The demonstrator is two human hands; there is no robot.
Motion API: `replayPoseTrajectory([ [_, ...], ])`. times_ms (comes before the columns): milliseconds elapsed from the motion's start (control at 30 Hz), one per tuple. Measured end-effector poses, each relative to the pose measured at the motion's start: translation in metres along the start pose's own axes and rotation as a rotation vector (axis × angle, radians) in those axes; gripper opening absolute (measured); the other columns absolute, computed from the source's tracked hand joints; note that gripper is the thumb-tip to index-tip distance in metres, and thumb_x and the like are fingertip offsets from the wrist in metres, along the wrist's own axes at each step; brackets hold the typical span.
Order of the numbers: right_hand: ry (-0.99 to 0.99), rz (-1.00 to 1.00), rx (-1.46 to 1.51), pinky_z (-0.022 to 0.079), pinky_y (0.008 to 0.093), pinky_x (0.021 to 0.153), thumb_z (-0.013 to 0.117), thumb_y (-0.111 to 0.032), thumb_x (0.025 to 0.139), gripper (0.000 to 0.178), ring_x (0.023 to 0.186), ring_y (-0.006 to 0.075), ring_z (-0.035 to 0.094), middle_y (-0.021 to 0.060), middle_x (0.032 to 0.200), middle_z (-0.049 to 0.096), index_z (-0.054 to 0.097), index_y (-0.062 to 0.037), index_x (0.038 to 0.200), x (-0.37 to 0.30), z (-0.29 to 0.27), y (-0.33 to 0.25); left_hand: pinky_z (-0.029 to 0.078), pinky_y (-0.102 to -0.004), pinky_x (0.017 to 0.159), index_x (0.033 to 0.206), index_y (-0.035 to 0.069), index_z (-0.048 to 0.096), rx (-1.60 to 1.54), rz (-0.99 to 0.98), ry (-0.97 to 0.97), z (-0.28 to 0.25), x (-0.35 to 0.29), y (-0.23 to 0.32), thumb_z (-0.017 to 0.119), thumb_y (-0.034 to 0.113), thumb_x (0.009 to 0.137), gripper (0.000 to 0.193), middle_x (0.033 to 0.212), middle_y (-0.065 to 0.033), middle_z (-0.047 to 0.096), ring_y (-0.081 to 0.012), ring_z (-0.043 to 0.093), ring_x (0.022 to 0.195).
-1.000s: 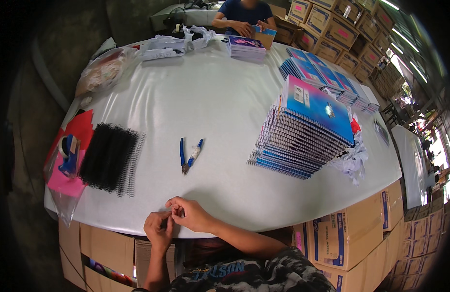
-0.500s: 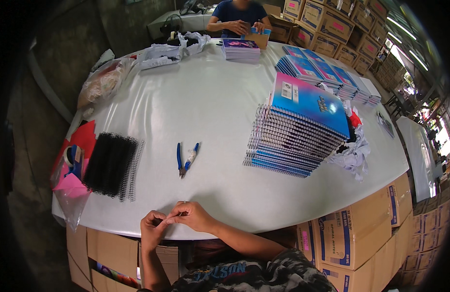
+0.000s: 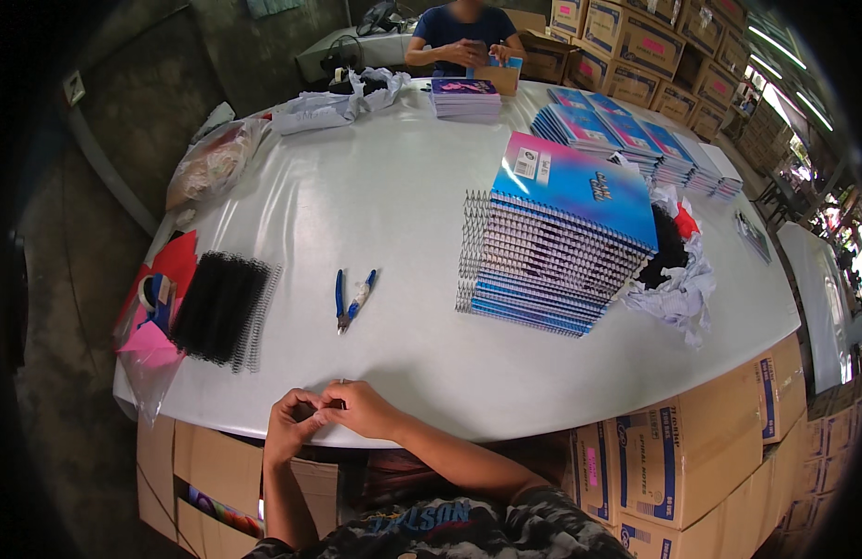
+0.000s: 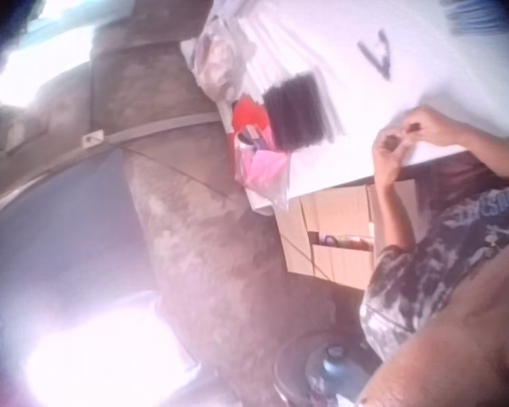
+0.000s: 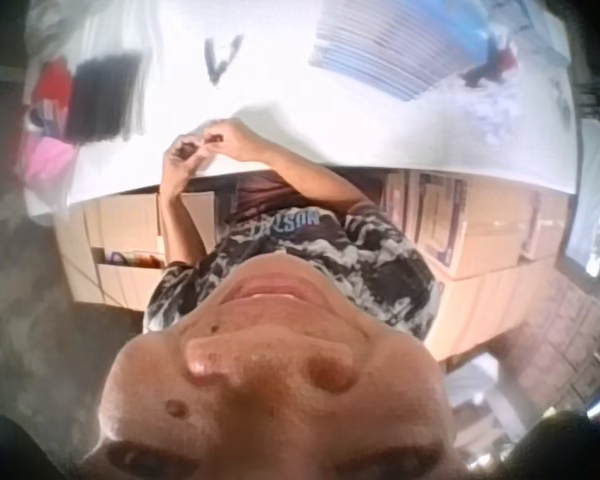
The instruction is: The person assembles spiral-bound notebooks by inserting metal coils into the punched holes of the covers. They use pliers to secure the ends of the coils and stack the finished notebooks on the table.
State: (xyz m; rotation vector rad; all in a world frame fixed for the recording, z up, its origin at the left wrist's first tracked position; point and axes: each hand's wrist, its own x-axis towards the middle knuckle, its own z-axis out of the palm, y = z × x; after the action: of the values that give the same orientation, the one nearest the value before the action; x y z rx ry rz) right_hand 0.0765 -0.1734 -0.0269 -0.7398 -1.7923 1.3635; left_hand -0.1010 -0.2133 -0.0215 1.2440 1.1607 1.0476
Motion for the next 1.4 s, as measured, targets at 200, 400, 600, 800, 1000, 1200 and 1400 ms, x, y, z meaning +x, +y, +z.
replayPoseTrajectory([
  [200, 0.051, -0.002, -0.144, 0.045, 0.0355, 0.065, 0.065, -0.017, 0.080, 0.020, 0.074, 0.0279, 0.058, 0.0131, 0.080, 0.060, 0.055, -0.0003, 0.086, -0.004, 0.008, 0.009, 0.046, -0.0242, 0.070, 0.086, 0.000, 0.059, 0.136, 0.045, 0.066, 0.008, 0.003, -0.006, 0.073, 0.004, 0.070, 0.021, 0.082, -0.0033, 0.061, -0.0102, 0.055, 0.076],
  [400, 0.077, -0.037, -0.296, 0.046, 0.0395, 0.066, 0.058, -0.022, 0.085, 0.021, 0.075, 0.0310, 0.058, 0.0138, 0.079, 0.059, 0.052, -0.0031, 0.091, -0.008, 0.017, 0.008, 0.043, -0.0337, 0.065, 0.079, 0.004, 0.062, 0.724, 0.323, 0.331, 0.021, 0.010, -0.021, 0.069, 0.015, 0.059, 0.024, 0.072, -0.0089, 0.060, -0.0264, 0.057, 0.068],
  [600, 0.027, -0.142, -0.442, 0.046, 0.0404, 0.063, 0.057, -0.027, 0.085, 0.023, 0.072, 0.0318, 0.058, 0.0138, 0.078, 0.059, 0.054, -0.0037, 0.084, -0.008, 0.019, 0.017, 0.043, -0.0352, 0.065, 0.079, 0.006, 0.063, 0.848, 0.390, 0.351, 0.027, 0.009, -0.011, 0.065, 0.022, 0.062, 0.024, 0.070, -0.0086, 0.059, -0.0286, 0.056, 0.070],
  [800, -0.134, -0.098, -0.332, 0.045, 0.0415, 0.062, 0.055, -0.032, 0.086, 0.026, 0.066, 0.0317, 0.059, 0.0119, 0.070, 0.060, 0.055, -0.0071, 0.076, -0.005, 0.011, -0.001, 0.043, -0.0368, 0.079, 0.086, -0.001, 0.060, 0.619, 0.612, 0.490, 0.011, -0.013, -0.014, 0.066, 0.021, 0.068, 0.029, 0.091, -0.0155, 0.058, -0.0300, 0.056, 0.087],
  [1000, -0.128, -0.058, -0.447, 0.042, 0.0365, 0.055, 0.064, -0.026, 0.081, 0.020, 0.055, 0.0268, 0.055, 0.0088, 0.057, 0.055, 0.057, -0.0076, 0.076, -0.002, 0.015, -0.005, 0.033, -0.0424, 0.096, 0.117, -0.003, 0.048, 1.043, -0.009, 1.563, -0.102, -0.089, -0.065, 0.065, 0.023, 0.077, 0.051, 0.120, -0.0225, 0.046, -0.0360, 0.043, 0.111],
  [1200, -0.161, -0.071, -0.493, 0.042, 0.0332, 0.058, 0.064, -0.023, 0.080, 0.015, 0.055, 0.0219, 0.055, 0.0037, 0.057, 0.057, 0.060, -0.0090, 0.076, -0.001, 0.022, 0.000, 0.033, -0.0378, 0.098, 0.128, -0.008, 0.035, 0.451, -0.740, 1.495, -0.151, -0.161, -0.134, 0.063, 0.043, 0.076, 0.078, 0.125, -0.0277, 0.043, -0.0368, 0.043, 0.115],
  [1400, -0.407, 0.157, -0.362, 0.043, 0.0350, 0.070, 0.065, -0.023, 0.079, 0.020, 0.071, 0.0229, 0.056, 0.0067, 0.075, 0.062, 0.062, -0.0082, 0.092, 0.023, 0.040, -0.026, 0.042, -0.0355, 0.090, 0.129, -0.009, 0.033, -0.136, -0.543, 1.341, -0.169, -0.194, -0.118, 0.057, 0.040, 0.083, 0.072, 0.118, -0.0207, 0.054, -0.0271, 0.054, 0.108],
])
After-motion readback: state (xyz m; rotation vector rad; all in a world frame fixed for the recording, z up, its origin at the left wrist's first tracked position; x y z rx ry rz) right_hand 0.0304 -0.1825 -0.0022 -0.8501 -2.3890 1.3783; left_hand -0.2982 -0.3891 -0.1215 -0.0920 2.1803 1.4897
